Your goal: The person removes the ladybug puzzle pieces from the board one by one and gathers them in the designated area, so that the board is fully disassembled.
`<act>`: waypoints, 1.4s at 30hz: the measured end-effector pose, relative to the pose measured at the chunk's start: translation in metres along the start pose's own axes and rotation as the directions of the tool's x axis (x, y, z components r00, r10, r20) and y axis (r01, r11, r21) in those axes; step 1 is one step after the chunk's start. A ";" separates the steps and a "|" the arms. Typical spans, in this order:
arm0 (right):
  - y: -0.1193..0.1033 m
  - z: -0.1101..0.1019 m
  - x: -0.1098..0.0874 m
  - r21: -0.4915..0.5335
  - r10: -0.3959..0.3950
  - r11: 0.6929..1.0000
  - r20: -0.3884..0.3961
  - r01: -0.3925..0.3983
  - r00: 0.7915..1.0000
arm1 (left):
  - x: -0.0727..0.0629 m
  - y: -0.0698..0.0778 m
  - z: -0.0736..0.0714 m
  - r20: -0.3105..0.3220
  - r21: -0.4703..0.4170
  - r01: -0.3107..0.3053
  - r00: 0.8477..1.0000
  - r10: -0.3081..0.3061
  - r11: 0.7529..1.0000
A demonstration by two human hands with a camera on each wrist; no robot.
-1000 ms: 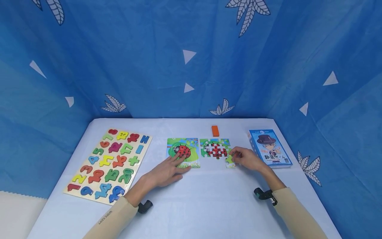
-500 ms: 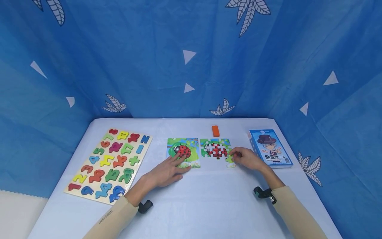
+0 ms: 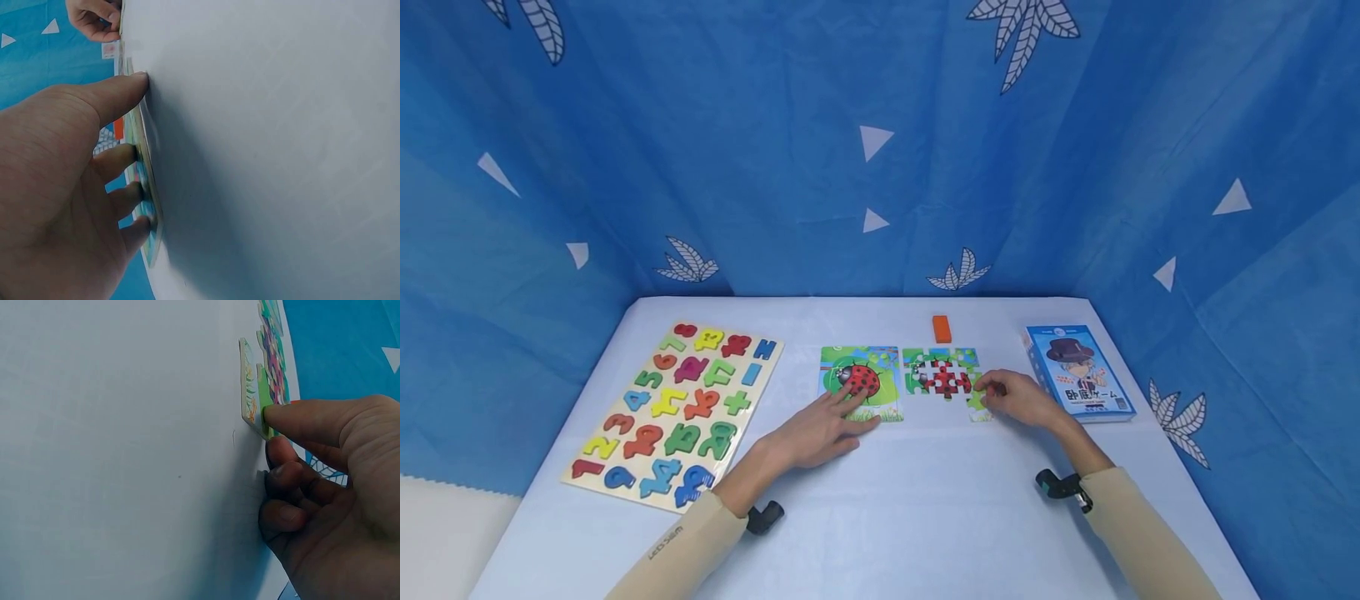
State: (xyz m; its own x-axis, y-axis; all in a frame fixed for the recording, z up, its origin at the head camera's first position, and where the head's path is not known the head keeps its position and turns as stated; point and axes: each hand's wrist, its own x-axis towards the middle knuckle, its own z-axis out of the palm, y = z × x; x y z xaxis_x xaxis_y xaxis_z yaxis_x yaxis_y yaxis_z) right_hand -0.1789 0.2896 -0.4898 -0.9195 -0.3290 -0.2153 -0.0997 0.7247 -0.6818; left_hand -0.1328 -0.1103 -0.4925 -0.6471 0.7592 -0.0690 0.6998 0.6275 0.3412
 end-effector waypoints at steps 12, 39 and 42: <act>0.002 0.000 0.001 -0.001 -0.002 1.000 0.000 0.002 1.000 | 0.001 0.000 0.001 -0.006 0.006 0.005 1.000 -0.005 1.000; -0.013 0.011 0.002 0.019 -0.085 0.996 -0.088 0.087 0.992 | -0.011 -0.002 -0.003 -0.108 0.001 0.036 0.994 -0.035 0.999; -0.026 0.019 0.006 0.021 -0.117 0.992 -0.121 0.121 0.986 | -0.017 -0.002 -0.006 -0.118 -0.007 0.045 0.992 -0.046 0.999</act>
State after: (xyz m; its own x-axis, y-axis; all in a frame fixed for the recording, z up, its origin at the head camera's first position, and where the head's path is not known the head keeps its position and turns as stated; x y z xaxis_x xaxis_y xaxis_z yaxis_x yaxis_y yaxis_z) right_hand -0.1745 0.2567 -0.4867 -0.9407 -0.3360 -0.0477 -0.2020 0.6672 -0.7170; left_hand -0.1254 -0.1255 -0.4865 -0.7096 0.7041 0.0261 0.6675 0.6600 0.3446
